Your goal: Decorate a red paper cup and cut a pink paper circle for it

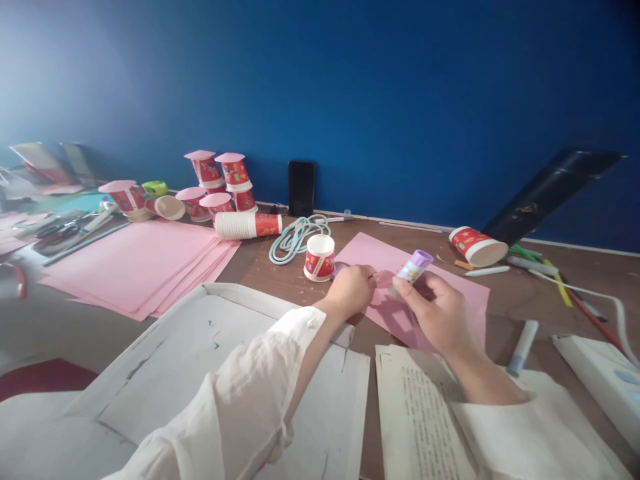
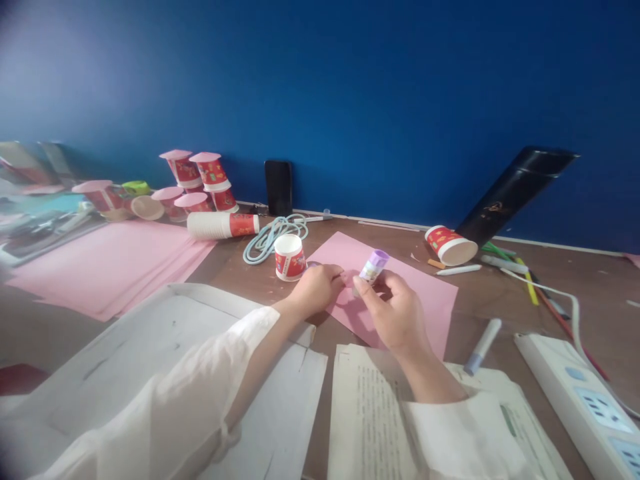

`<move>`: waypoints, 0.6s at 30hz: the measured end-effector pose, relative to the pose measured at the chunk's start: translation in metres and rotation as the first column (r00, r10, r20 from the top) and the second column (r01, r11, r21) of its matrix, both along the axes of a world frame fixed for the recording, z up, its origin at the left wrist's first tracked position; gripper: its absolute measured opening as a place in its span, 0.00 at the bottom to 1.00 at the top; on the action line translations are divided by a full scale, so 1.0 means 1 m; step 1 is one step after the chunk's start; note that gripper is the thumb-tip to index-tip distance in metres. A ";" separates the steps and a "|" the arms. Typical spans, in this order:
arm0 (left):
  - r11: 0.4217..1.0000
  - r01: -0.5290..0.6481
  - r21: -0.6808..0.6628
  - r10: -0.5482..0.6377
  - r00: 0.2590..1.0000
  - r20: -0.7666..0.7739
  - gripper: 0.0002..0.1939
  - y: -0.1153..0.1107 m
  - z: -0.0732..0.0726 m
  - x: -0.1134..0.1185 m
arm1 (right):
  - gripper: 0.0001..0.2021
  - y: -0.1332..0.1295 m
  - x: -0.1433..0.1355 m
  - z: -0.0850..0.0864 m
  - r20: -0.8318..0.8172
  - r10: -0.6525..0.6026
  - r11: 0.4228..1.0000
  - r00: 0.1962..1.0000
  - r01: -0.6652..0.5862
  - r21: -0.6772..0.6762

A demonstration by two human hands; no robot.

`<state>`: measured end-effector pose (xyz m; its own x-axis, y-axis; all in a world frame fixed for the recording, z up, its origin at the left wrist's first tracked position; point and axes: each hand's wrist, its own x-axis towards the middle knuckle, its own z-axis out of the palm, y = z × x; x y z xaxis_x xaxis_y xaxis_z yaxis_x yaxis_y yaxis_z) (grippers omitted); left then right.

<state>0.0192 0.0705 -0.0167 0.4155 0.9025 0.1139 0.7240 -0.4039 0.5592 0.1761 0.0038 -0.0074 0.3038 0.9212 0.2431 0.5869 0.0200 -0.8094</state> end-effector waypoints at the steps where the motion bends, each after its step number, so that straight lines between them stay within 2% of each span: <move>1: 1.000 0.006 -0.012 -0.006 1.000 -0.004 0.15 0.000 0.002 -0.001 | 0.21 0.001 0.000 -0.003 0.030 -0.007 1.000 1.000 0.006 0.009; 5: 0.995 0.025 -0.096 -0.022 0.999 0.033 0.15 0.002 0.007 -0.004 | 0.20 0.006 -0.001 -0.011 0.093 -0.010 1.000 0.996 0.011 -0.004; 9: 0.985 0.046 -0.167 -0.028 0.994 0.110 0.14 0.005 0.004 -0.006 | 0.20 0.007 -0.004 -0.011 0.123 -0.010 0.999 0.992 0.014 -0.030; 18: 0.992 0.069 -0.104 -0.063 0.996 0.057 0.15 0.009 0.000 -0.006 | 0.20 0.012 -0.006 -0.013 0.192 0.028 0.996 0.981 -0.010 -0.093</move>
